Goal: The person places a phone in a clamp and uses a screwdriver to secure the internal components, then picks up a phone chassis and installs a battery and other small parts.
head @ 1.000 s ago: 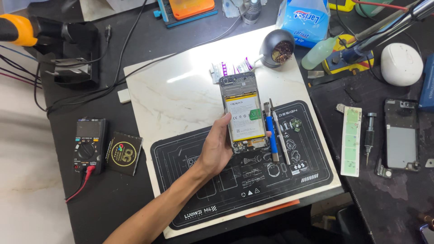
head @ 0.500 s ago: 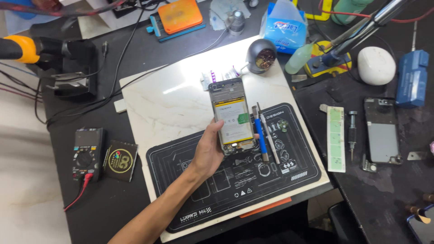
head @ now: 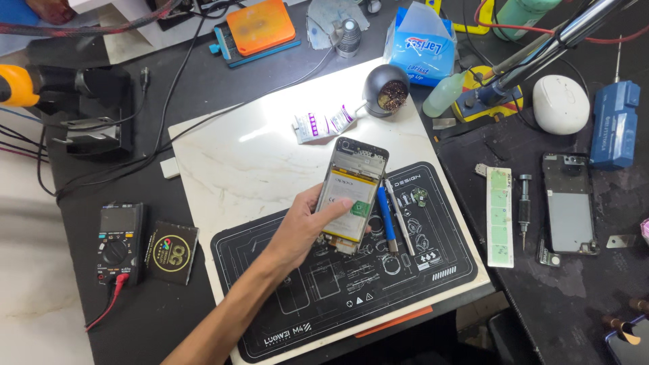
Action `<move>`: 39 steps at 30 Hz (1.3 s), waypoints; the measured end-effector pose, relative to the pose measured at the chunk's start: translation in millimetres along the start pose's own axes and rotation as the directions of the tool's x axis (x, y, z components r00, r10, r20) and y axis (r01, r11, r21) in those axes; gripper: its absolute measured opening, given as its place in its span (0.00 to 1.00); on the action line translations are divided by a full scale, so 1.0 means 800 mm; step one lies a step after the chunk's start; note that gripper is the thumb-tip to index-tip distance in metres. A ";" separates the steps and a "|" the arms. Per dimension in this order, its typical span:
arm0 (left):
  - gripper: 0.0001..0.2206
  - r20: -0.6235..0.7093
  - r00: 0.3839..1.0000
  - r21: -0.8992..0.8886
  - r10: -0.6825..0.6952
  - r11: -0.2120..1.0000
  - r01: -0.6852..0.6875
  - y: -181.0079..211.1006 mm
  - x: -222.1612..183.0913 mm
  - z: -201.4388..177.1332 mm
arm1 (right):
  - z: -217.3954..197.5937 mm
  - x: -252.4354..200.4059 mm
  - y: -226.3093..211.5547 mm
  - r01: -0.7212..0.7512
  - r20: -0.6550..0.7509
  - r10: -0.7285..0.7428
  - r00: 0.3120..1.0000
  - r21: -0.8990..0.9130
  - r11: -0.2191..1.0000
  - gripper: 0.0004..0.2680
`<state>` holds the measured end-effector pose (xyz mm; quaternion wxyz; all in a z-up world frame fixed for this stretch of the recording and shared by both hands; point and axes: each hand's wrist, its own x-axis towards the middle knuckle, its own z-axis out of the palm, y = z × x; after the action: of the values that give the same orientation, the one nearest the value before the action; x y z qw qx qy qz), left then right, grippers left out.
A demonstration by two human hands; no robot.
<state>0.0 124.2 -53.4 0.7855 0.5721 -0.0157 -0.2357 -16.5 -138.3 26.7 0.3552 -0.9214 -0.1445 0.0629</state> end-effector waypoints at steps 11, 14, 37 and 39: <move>0.33 -0.195 0.971 0.166 -0.140 0.971 0.173 0.046 0.002 -0.043 | -0.005 -0.016 -0.009 0.008 -0.061 -0.014 0.998 -0.096 0.995 0.12; 0.34 -0.276 0.942 0.202 -0.194 0.946 0.254 0.043 0.006 -0.047 | -0.006 -0.008 -0.022 0.059 -0.083 -0.070 0.994 -0.131 0.990 0.12; 0.22 -0.218 0.976 0.232 -0.026 0.970 0.077 0.071 -0.008 -0.057 | 0.032 0.037 0.005 -0.273 -0.072 0.273 0.959 0.004 0.962 0.09; 0.23 -0.227 0.974 0.258 0.011 0.965 0.049 0.081 -0.010 -0.064 | 0.029 0.040 0.007 -0.253 -0.108 0.249 0.963 -0.030 0.967 0.08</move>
<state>30.6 188.2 -10.7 0.6974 0.6939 0.0483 -0.1725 10.2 -117.4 5.2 0.3315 -0.9417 -0.0095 0.0566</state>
